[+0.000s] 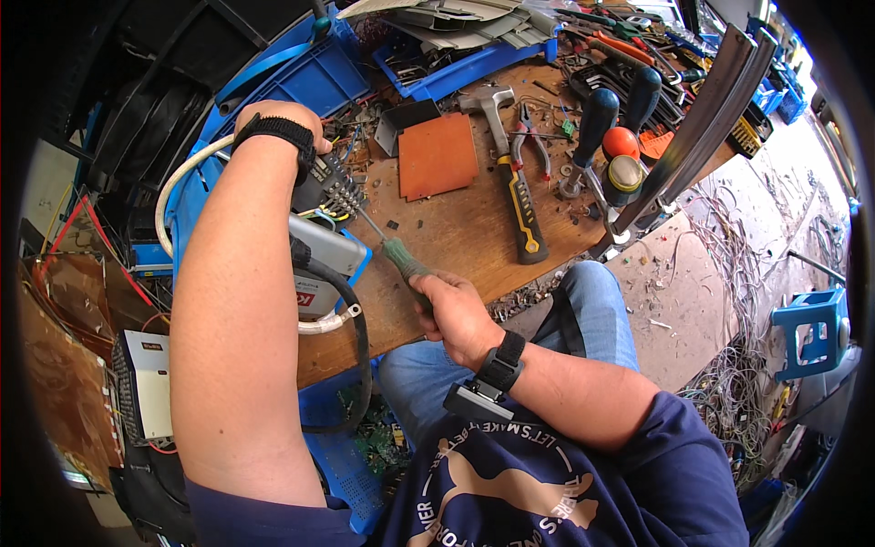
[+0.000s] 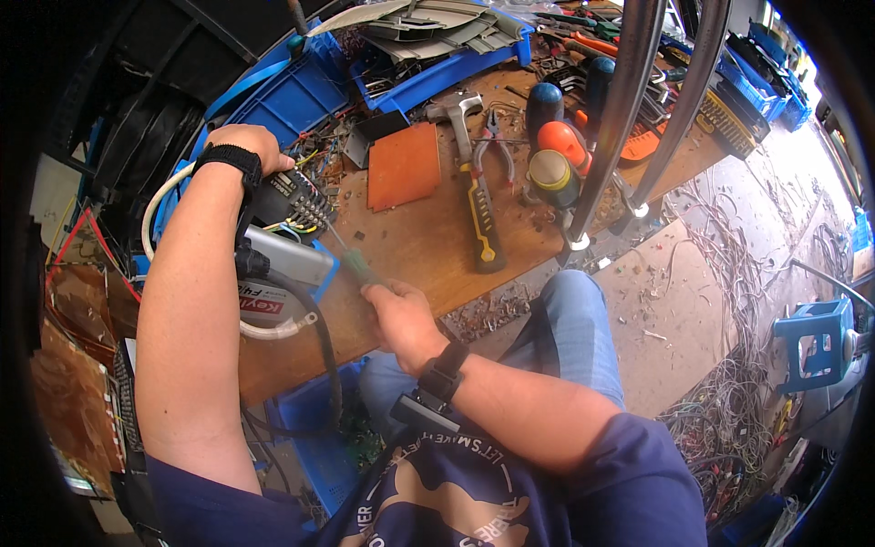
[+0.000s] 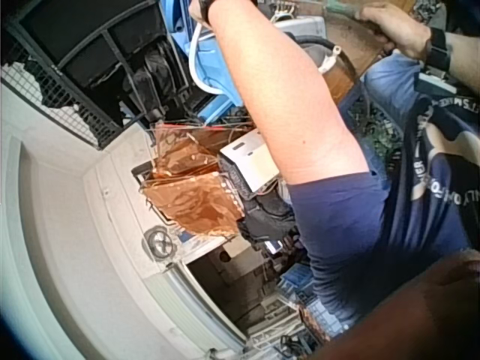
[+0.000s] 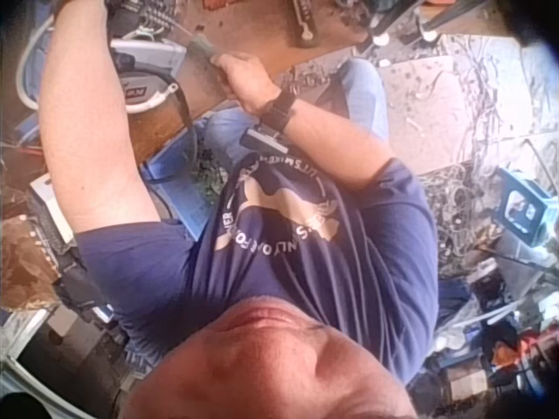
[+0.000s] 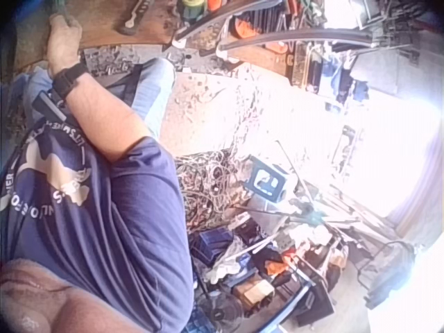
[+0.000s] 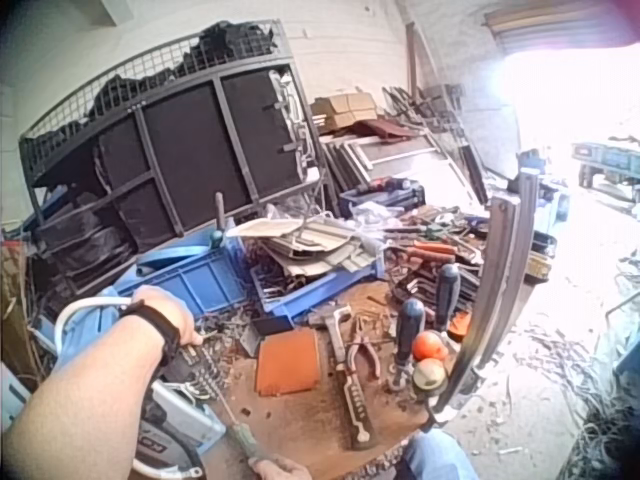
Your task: The person uses a screwdriver to unscrew and remove a screw from a blue and silver electronic device on a cluttered workbench. They then pick up a small black component from the table and place it back down before continuing to manipulate the device with the screwdriver.
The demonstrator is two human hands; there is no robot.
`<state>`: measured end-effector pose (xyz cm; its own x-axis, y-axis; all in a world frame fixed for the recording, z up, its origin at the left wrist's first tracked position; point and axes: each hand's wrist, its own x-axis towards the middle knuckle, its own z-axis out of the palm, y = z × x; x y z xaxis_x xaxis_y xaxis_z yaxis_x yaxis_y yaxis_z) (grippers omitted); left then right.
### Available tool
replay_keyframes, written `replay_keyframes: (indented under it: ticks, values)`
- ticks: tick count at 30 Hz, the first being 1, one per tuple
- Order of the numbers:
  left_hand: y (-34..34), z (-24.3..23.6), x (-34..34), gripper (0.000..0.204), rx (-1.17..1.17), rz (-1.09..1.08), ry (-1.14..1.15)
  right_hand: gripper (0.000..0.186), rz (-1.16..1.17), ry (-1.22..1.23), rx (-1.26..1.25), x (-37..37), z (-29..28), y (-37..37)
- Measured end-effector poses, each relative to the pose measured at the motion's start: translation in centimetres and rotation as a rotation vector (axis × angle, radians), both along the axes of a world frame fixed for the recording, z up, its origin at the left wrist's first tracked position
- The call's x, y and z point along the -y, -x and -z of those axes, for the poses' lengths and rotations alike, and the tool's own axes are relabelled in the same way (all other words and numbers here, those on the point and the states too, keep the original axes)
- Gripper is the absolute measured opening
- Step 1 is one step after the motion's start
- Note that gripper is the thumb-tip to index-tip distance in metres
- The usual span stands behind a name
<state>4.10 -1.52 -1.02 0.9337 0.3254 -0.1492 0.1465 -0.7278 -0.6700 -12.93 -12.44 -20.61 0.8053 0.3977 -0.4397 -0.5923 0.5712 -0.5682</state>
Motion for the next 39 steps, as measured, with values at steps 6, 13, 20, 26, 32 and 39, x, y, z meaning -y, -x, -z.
replay_keyframes:
  ticks: [6,13,20,26,32,39]
  values:
    - [0.2,-0.1,0.2,0.058,-0.005,-0.001,-0.003,0.014,0.002,0.009,0.01,0.1,-0.3,0.0]
    - [0.2,-0.1,0.5,0.048,-0.018,-0.006,-0.058,0.02,0.017,0.051,0.024,0.1,-0.4,0.1]
    - [0.3,-0.1,0.3,0.046,-0.009,-0.025,-0.027,0.022,0.012,0.066,0.036,0.1,-0.1,0.1]
    - [0.5,-0.3,0.7,0.047,-0.006,-0.012,-0.023,0.021,0.02,0.058,0.032,0.0,-0.2,0.0]
    - [0.3,-0.2,0.3,0.047,-0.007,-0.021,-0.008,0.026,0.059,0.153,0.118,-0.6,0.7,0.0]
    - [0.5,-0.2,0.6,0.047,0.001,-0.003,-0.027,0.042,0.243,0.426,0.31,-1.6,2.0,-0.6]
